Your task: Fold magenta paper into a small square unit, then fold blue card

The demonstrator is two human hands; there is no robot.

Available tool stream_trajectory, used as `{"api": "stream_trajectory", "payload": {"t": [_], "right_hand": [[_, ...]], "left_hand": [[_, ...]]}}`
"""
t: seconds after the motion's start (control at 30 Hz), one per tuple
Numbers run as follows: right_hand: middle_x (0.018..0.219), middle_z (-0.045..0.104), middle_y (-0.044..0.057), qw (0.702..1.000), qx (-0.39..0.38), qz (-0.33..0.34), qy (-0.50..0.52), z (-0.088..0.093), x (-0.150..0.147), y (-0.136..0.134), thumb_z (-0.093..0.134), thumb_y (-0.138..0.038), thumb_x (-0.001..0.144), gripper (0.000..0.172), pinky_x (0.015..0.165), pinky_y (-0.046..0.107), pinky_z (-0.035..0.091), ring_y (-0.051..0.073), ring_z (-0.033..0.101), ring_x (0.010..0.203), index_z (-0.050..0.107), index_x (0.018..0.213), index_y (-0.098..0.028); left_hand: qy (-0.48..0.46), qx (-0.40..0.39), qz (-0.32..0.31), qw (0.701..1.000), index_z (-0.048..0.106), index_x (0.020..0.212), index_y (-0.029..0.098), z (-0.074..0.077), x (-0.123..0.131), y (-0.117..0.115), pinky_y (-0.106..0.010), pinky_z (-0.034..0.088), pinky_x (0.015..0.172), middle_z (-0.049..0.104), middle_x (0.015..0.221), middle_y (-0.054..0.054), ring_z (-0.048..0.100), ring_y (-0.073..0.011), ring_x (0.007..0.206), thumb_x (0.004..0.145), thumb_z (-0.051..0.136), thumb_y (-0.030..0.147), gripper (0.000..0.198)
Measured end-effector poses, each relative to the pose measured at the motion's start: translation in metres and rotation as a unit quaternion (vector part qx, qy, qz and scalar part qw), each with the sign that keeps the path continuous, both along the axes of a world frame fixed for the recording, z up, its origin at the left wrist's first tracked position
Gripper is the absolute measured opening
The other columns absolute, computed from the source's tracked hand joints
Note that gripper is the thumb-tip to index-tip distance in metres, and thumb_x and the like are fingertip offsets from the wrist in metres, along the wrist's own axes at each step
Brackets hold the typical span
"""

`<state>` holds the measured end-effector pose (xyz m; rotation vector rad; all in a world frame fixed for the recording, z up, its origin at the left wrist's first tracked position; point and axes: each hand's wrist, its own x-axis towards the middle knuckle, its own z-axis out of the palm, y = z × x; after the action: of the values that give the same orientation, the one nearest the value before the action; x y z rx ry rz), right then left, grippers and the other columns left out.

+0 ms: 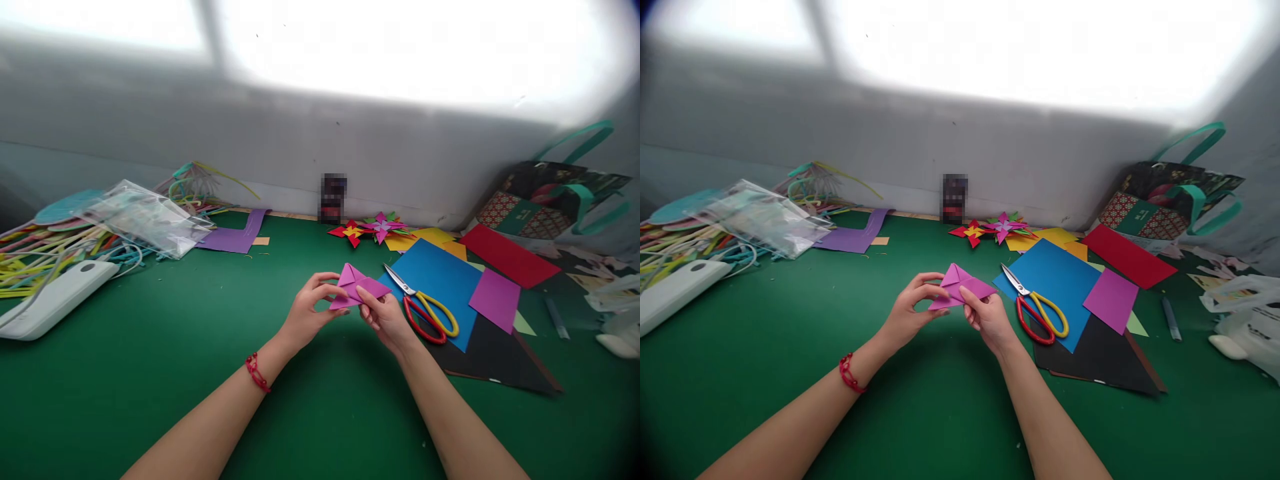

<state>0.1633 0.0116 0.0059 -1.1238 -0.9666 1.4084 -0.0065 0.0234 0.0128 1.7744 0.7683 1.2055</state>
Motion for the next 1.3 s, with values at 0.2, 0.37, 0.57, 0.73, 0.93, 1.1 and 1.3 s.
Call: {"api": "stream_trajectory", "payload": {"t": [0.2,0.37,0.57,0.73,0.93,1.1,1.3], "right_hand": [[0.038,0.042,-0.003,0.997,-0.01,0.027,-0.066,0.002,-0.009,-0.006,0.062,-0.041,0.072,0.04,0.029,0.017,0.021,0.005,0.035,0.032,0.051,0.044,-0.014],[0.038,0.042,-0.003,0.996,0.001,0.027,-0.09,0.004,-0.016,-0.009,0.062,-0.043,0.071,0.04,0.029,0.018,0.024,0.006,0.035,0.033,0.05,0.043,-0.016],[0.042,0.048,-0.003,0.991,0.017,0.028,-0.132,0.008,-0.016,-0.01,0.063,-0.044,0.069,0.034,0.032,0.02,0.028,0.008,0.041,0.036,0.054,0.051,-0.017],[0.041,0.049,-0.005,0.988,0.022,0.071,-0.137,0.008,-0.021,-0.014,0.062,-0.041,0.071,0.024,0.034,0.019,0.03,0.008,0.041,0.035,0.061,0.072,-0.017],[0.039,0.049,-0.005,0.985,0.019,0.09,-0.145,0.003,-0.032,-0.02,0.061,-0.041,0.071,0.024,0.033,0.019,0.028,0.007,0.04,0.032,0.062,0.071,-0.016],[0.038,0.049,-0.004,0.984,-0.007,0.112,-0.138,0.005,-0.031,-0.02,0.062,-0.041,0.071,0.029,0.031,0.019,0.028,0.007,0.039,0.031,0.057,0.055,-0.017],[0.032,0.037,-0.005,0.997,-0.031,0.051,-0.052,0.004,-0.021,-0.012,0.062,-0.041,0.072,0.044,0.028,0.018,0.015,0.004,0.029,0.028,0.047,0.039,-0.015]], "left_hand": [[-0.006,0.057,0.068,0.996,0.061,0.069,0.018,0.001,-0.003,0.004,-0.037,0.041,0.092,0.049,0.111,-0.007,0.05,-0.0209,0.104,0.071,0.066,0.024,0.008],[-0.046,0.01,0.08,0.996,0.058,0.067,0.016,-0.002,-0.001,0.004,-0.035,0.043,0.088,0.048,0.112,-0.008,0.052,-0.0196,0.098,0.075,0.061,0.025,0.012],[-0.086,-0.058,0.095,0.99,0.057,0.066,0.015,-0.009,0.004,0.001,-0.033,0.046,0.083,0.049,0.112,-0.009,0.054,-0.0194,0.095,0.075,0.06,0.028,0.016],[-0.131,-0.112,0.063,0.983,0.055,0.093,0.018,-0.008,0.007,0.0,-0.029,0.046,0.08,0.054,0.114,-0.01,0.054,-0.0198,0.1,0.079,0.056,0.028,0.017],[-0.077,-0.169,0.084,0.979,0.053,0.096,0.018,-0.008,0.0,0.007,-0.02,0.041,0.056,0.059,0.067,0.001,0.055,-0.0121,0.061,0.078,0.055,0.038,0.027],[0.01,-0.121,0.129,0.984,0.063,0.075,0.016,-0.005,-0.003,0.004,-0.02,0.035,0.051,0.055,0.064,0.0,0.048,-0.0113,0.058,0.081,0.045,0.048,0.037],[-0.133,-0.197,-0.009,0.971,0.044,0.122,0.018,-0.004,-0.001,0.005,-0.022,0.041,0.049,0.057,0.075,-0.004,0.053,-0.0126,0.057,0.083,0.021,0.059,0.062]]}}
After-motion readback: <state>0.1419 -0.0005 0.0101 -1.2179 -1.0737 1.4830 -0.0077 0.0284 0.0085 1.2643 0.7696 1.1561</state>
